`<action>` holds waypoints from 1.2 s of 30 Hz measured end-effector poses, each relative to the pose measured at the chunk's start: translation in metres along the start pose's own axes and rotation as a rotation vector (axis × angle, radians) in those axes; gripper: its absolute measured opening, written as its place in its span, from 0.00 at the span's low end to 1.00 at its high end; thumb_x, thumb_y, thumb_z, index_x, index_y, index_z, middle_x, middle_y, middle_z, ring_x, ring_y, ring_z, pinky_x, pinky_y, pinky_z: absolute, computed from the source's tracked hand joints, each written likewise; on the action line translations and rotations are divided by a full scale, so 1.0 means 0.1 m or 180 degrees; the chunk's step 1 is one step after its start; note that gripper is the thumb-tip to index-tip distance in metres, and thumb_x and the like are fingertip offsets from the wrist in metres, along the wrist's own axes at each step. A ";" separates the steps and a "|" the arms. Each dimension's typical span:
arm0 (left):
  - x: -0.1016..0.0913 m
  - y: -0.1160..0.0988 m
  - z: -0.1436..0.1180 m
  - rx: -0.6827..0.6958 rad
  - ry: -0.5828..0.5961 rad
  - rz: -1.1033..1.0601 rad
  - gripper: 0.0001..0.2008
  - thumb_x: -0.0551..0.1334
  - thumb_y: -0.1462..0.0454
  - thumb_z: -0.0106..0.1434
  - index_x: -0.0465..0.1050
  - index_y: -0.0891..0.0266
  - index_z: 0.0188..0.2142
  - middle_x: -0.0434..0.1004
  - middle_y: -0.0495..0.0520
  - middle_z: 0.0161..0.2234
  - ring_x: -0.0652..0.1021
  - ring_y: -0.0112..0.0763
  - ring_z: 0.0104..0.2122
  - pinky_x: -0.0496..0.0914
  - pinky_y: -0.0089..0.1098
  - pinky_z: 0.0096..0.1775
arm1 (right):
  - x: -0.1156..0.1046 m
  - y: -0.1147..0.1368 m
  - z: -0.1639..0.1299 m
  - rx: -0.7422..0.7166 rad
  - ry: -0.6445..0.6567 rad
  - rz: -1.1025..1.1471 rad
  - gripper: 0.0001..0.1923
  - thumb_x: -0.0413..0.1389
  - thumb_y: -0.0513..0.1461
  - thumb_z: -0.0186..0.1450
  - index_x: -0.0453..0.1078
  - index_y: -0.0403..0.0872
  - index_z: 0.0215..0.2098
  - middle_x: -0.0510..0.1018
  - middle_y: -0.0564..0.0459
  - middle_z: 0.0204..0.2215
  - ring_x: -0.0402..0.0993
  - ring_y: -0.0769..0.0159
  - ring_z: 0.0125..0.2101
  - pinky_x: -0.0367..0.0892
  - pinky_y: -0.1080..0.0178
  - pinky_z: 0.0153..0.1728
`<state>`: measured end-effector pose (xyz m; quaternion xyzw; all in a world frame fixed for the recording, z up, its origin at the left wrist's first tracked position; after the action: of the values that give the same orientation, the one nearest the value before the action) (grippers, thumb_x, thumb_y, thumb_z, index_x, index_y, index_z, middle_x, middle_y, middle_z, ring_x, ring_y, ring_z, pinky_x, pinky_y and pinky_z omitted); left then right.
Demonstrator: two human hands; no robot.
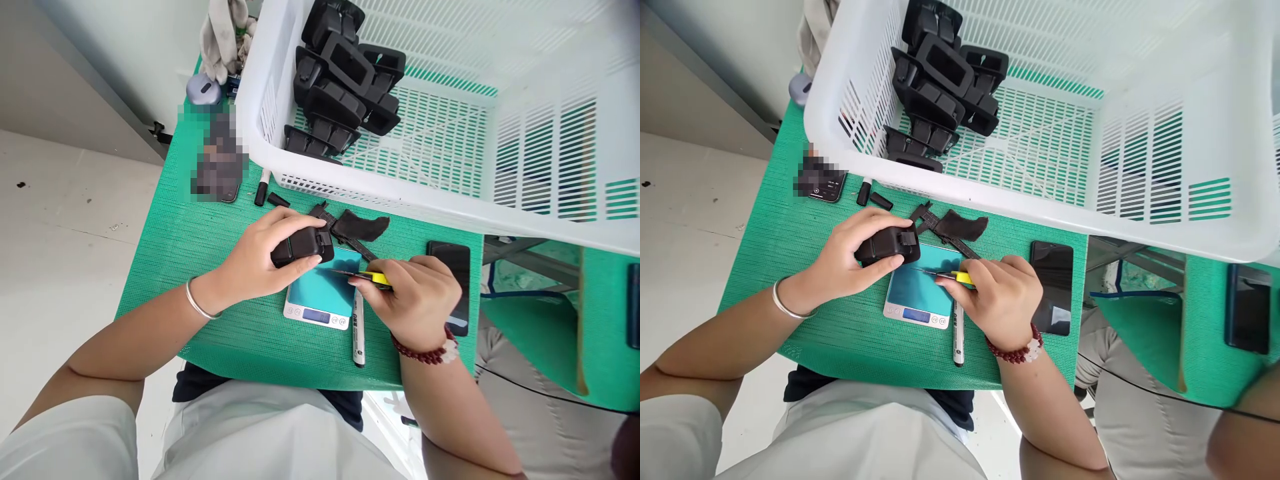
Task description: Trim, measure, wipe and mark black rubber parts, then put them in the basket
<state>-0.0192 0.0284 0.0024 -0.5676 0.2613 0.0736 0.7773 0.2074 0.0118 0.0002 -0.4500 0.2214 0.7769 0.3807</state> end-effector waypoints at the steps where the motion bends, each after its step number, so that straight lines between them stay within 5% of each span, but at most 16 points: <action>1: 0.00 0.01 -0.01 -0.0007 -0.0042 0.0014 0.21 0.65 0.54 0.62 0.71 0.60 0.51 0.76 0.59 0.47 0.76 0.39 0.47 0.69 0.38 0.49 | 0.00 0.01 0.00 -0.0017 0.0027 -0.0018 0.19 0.57 0.50 0.67 0.68 0.46 0.25 0.72 0.56 0.15 0.65 0.70 0.19 0.59 0.64 0.29; 9: -0.06 0.06 -0.03 0.0208 -0.0413 0.0054 0.23 0.64 0.43 0.58 0.65 0.59 0.32 0.80 0.54 0.34 0.80 0.34 0.33 0.69 0.32 0.33 | -0.01 -0.04 -0.02 0.0262 -0.0011 -0.0216 0.19 0.59 0.51 0.65 0.69 0.46 0.25 0.71 0.57 0.14 0.64 0.71 0.18 0.56 0.63 0.27; 23: -0.06 0.01 -0.03 0.0693 -0.0718 0.0020 0.15 0.66 0.53 0.58 0.65 0.60 0.29 0.81 0.53 0.29 0.78 0.28 0.26 0.68 0.27 0.28 | -0.04 0.05 0.02 -0.0016 -0.0048 0.0244 0.17 0.59 0.47 0.66 0.68 0.45 0.25 0.73 0.57 0.16 0.66 0.71 0.17 0.58 0.64 0.27; 36: -0.04 0.04 0.00 0.0225 -0.0090 -0.0801 0.14 0.67 0.56 0.57 0.65 0.60 0.28 0.81 0.54 0.29 0.80 0.33 0.31 0.71 0.30 0.31 | -0.05 0.06 0.01 -0.0201 0.0044 0.0591 0.18 0.56 0.49 0.68 0.69 0.46 0.25 0.76 0.56 0.17 0.68 0.71 0.18 0.59 0.64 0.27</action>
<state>-0.0239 0.0309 0.0006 -0.5670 0.1795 -0.0257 0.8035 0.2039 0.0074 0.0052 -0.4447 0.2402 0.8122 0.2913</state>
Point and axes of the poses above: each hand's wrist, its own z-axis towards the middle knuckle, its own x-axis out of the palm, y = z × x, the point moved 3 cm from there along z, towards the middle knuckle
